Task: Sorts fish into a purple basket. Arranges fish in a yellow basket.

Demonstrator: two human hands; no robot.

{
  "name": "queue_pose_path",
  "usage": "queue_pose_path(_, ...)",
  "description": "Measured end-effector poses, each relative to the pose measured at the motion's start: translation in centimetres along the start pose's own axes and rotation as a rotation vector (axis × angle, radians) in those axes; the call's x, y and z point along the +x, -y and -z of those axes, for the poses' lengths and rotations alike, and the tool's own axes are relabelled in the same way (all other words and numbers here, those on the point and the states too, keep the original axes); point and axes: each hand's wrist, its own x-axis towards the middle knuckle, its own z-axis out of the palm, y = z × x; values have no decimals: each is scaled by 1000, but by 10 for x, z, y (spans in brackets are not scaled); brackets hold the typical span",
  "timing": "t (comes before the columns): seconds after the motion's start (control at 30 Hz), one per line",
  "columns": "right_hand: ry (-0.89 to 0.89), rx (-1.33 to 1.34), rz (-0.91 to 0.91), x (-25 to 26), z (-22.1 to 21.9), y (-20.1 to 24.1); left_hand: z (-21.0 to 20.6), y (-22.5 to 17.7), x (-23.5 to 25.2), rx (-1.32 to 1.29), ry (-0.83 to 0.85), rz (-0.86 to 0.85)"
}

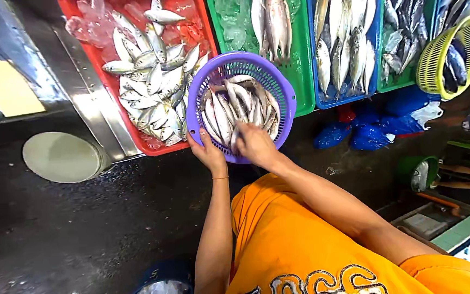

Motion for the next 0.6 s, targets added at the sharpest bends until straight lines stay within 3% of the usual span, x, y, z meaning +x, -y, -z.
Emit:
queue_pose_path(0.13, -193, -64, -135, 50, 27, -25, -1, 1, 0, 17, -11, -47)
queue_pose_path(0.3, -32, -216, -247, 102, 18, -21, -1, 2, 0, 18, -12, -84)
queue_pose_path(0.43, -26, 81, -114, 102, 41, -49, -1, 1, 0, 27, -11, -97)
queue_pose_path(0.6, -124, 308, 134, 67, 80, -79, -1, 2, 0, 43, -15, -98)
